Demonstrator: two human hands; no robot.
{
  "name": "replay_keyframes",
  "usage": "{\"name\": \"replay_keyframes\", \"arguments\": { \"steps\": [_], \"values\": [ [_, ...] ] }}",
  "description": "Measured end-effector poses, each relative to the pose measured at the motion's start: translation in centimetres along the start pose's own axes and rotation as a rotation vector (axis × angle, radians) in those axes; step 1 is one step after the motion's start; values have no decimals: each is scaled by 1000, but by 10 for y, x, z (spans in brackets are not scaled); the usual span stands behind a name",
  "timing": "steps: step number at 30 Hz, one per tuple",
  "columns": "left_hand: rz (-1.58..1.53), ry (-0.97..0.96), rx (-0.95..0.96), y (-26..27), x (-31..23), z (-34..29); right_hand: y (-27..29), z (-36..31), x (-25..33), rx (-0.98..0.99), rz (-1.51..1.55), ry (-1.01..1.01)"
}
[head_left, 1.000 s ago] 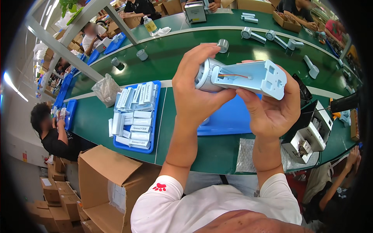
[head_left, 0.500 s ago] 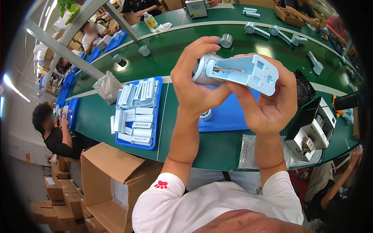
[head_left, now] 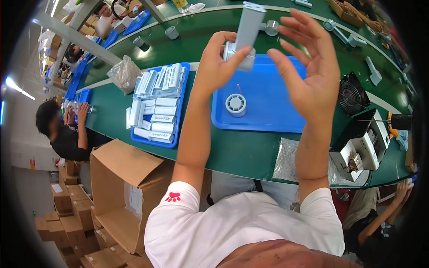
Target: The person assembles small white handheld electronic devices at a factory workstation. They insert cylindrical components into rectangular housings, secure them with a power screwdriver, and place the finished units into a blue tray. The process is repeated for multiple units throughout the clip.
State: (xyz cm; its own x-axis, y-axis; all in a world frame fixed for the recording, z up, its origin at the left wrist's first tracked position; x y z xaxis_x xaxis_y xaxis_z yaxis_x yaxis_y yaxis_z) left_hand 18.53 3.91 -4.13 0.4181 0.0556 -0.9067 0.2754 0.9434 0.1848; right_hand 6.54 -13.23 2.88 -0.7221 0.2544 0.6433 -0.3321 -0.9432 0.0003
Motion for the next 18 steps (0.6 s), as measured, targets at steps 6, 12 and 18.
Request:
{"name": "replay_keyframes", "arguments": {
  "steps": [6, 12, 18],
  "values": [
    [604, 29, -210, 31, 109, 20, -2, -1, 2, 183, -66, 80],
    [803, 139, -186, 34, 150, 10, -33, -16, 8, 528, -164, 59],
    [936, -91, -439, 68, 95, -22, -28, -18, 14, 544, -171, 32]
  ]
}}
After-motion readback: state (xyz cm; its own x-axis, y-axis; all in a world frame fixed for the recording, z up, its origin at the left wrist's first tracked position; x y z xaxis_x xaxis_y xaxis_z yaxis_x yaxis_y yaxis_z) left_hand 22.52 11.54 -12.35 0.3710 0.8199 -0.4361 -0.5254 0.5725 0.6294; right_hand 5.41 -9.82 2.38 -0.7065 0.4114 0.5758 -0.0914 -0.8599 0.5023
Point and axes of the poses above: each hand's wrist, its own z-axis towards the middle knuckle, its own y-axis out of the back of the hand, x = y × z, the point moved 6 cm from there along z, towards the middle knuckle, and after that the axes turned 1 degree about -x, right-handed, at the moved point
